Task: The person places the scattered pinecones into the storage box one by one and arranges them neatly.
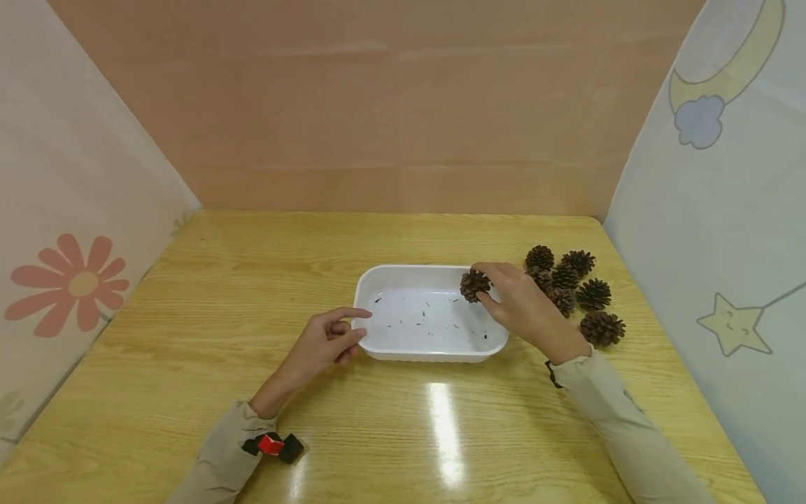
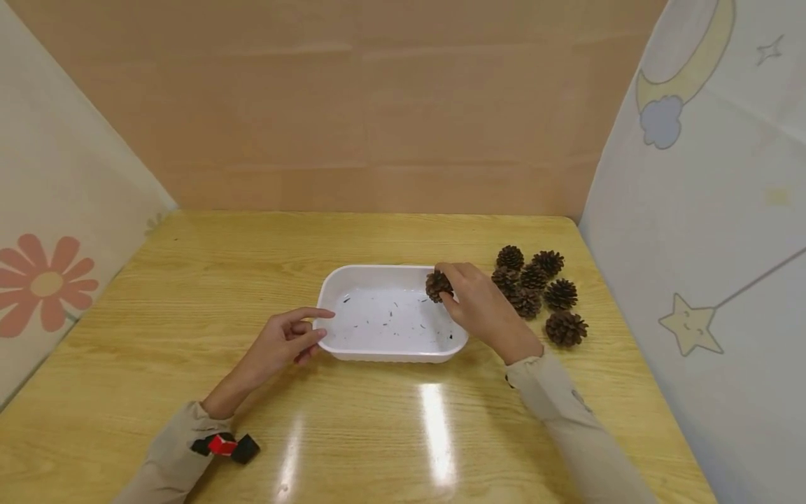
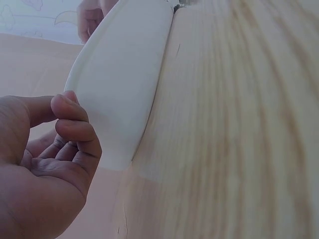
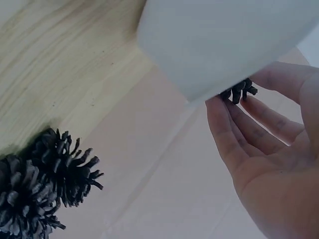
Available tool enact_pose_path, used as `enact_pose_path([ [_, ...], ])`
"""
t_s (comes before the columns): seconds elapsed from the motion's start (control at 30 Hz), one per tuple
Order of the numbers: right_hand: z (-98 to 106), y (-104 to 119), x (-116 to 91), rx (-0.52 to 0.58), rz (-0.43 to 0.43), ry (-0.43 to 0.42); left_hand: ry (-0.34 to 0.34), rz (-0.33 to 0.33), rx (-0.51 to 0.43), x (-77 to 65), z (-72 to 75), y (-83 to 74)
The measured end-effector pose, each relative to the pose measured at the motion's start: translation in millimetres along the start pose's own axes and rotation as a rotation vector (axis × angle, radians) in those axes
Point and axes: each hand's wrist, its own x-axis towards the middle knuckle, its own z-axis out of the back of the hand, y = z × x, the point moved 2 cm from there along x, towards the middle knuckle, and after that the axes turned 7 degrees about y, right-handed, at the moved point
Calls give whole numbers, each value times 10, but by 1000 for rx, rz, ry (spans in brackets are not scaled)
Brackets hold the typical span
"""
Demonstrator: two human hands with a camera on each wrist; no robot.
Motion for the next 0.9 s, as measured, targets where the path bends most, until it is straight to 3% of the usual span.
enact_pose_path([
  [0.2, -67, -45, -10, -4, -35, 50, -2, 10, 8, 2, -4, -2],
  [0.5, -183, -79, 26, -163, 23, 57, -2, 2, 17, 8, -14, 2],
  [0.9, -209, -51, 47, -238, 3, 91, -4, 4, 14, 2, -6, 8],
])
